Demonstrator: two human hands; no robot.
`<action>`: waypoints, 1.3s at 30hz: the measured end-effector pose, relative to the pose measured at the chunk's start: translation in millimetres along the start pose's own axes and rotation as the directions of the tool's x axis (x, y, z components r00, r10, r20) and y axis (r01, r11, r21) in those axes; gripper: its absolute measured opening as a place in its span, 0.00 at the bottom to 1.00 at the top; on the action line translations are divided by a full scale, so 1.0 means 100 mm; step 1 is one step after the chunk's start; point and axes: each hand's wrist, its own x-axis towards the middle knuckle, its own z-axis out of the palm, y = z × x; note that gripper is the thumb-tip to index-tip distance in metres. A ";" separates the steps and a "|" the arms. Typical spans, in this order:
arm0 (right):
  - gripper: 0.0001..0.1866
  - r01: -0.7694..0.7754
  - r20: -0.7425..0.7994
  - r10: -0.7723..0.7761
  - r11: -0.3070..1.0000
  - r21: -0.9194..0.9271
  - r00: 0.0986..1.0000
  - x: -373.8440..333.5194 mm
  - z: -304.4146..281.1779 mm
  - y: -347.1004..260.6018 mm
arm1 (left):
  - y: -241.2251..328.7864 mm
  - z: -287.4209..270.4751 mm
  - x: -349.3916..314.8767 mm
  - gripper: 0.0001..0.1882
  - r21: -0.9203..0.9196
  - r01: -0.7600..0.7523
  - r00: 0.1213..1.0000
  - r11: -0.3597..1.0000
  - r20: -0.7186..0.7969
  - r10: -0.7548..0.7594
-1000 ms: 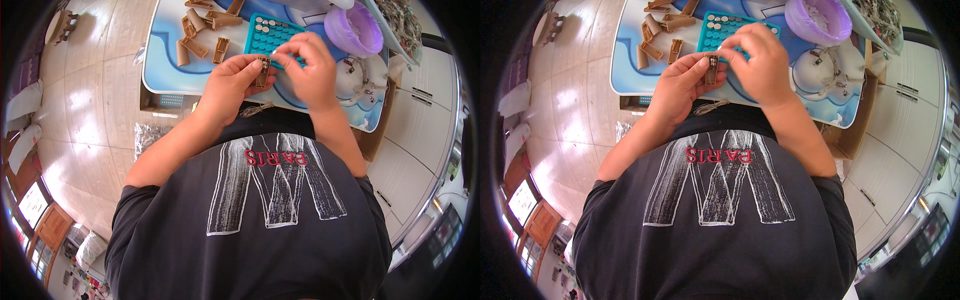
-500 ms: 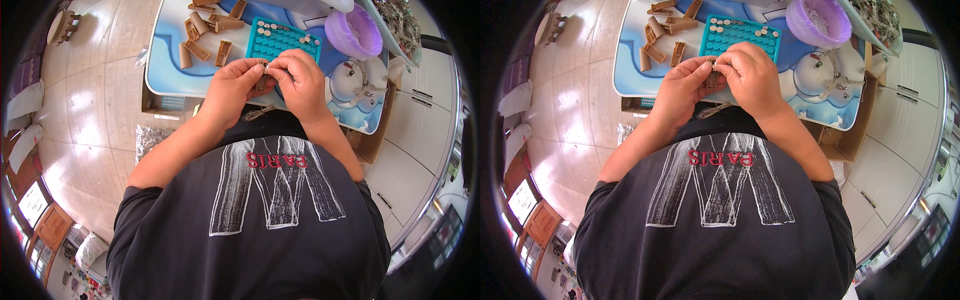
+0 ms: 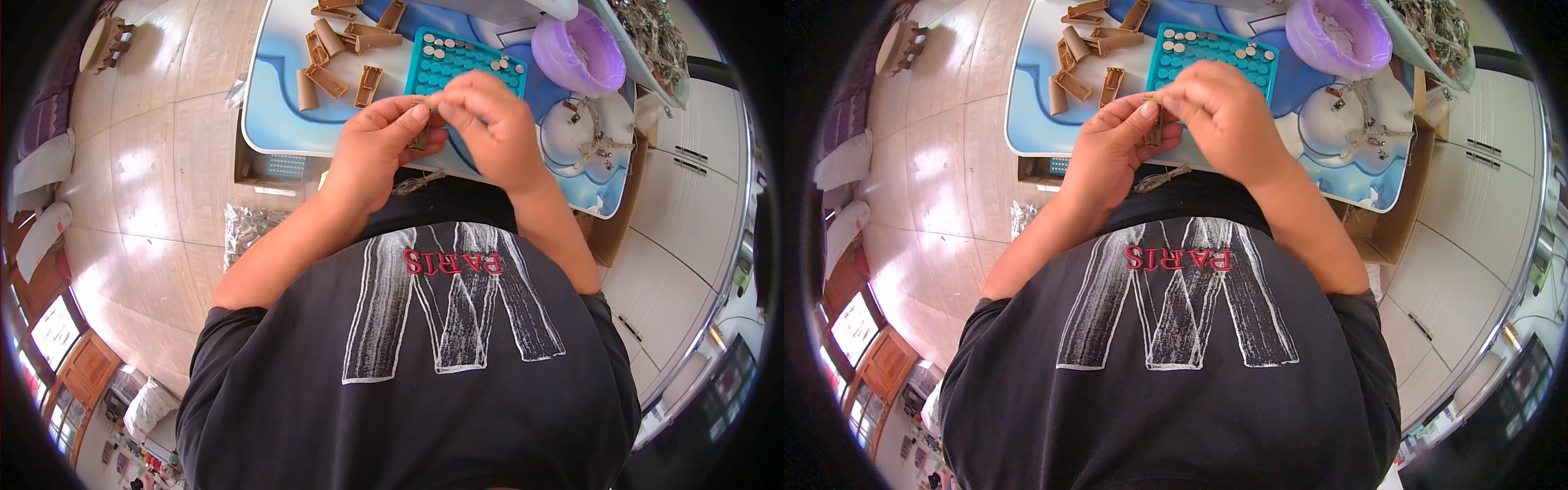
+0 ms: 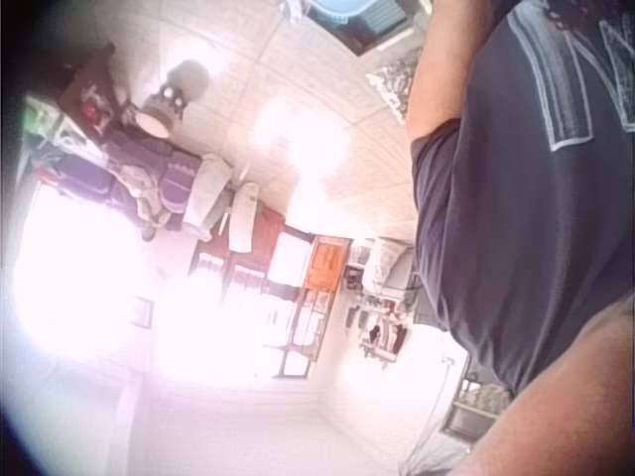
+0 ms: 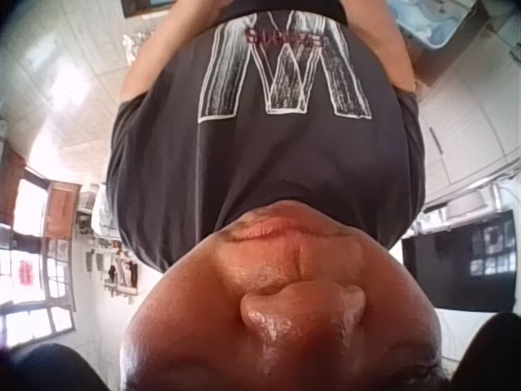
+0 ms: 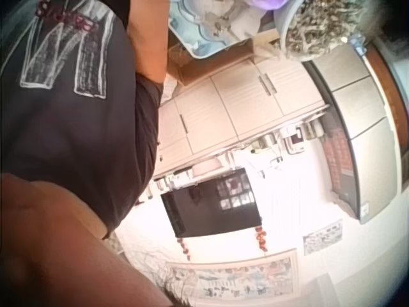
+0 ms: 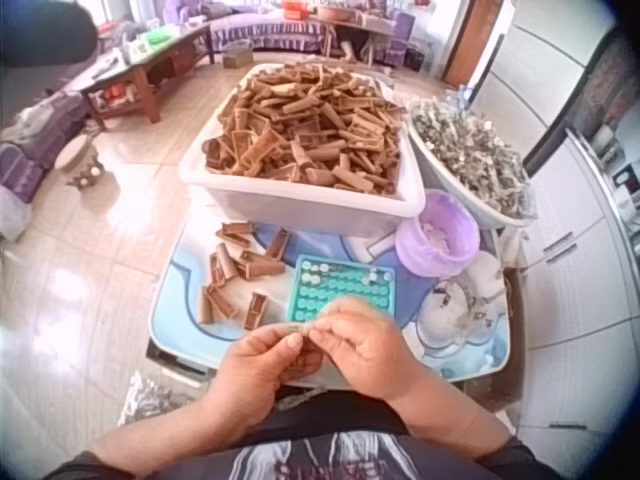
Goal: The person assembles small decorative holders by inserting metal components into brown cylindrical casings and securing them with small round discs. The person handles the components one at a time, repeatedly picking up parts from a tray and a purple bowl, inserting them into the casings, and placing the finished units on the table.
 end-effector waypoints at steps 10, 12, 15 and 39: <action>0.08 0.192 0.155 -0.130 0.835 -0.516 0.979 0.74 0.37 0.12 | 0.00 -0.01 -0.02 0.13 0.042 0.044 0.999 0.998 -0.013 -0.044; 0.08 0.202 0.179 -0.124 0.820 -0.535 0.976 0.77 0.41 0.16 | 0.02 0.01 -0.04 0.13 0.035 0.040 0.999 0.999 -0.023 -0.039; 0.09 0.198 0.154 -0.139 0.846 -0.496 0.978 0.77 0.32 0.09 | 0.05 0.02 -0.07 0.14 0.018 0.015 0.999 1.000 -0.044 -0.015; 0.17 -0.217 -0.244 0.113 0.865 -0.453 0.963 -0.14 -0.47 0.05 | 0.04 0.08 -0.01 0.14 0.034 -0.021 0.999 0.999 0.026 0.020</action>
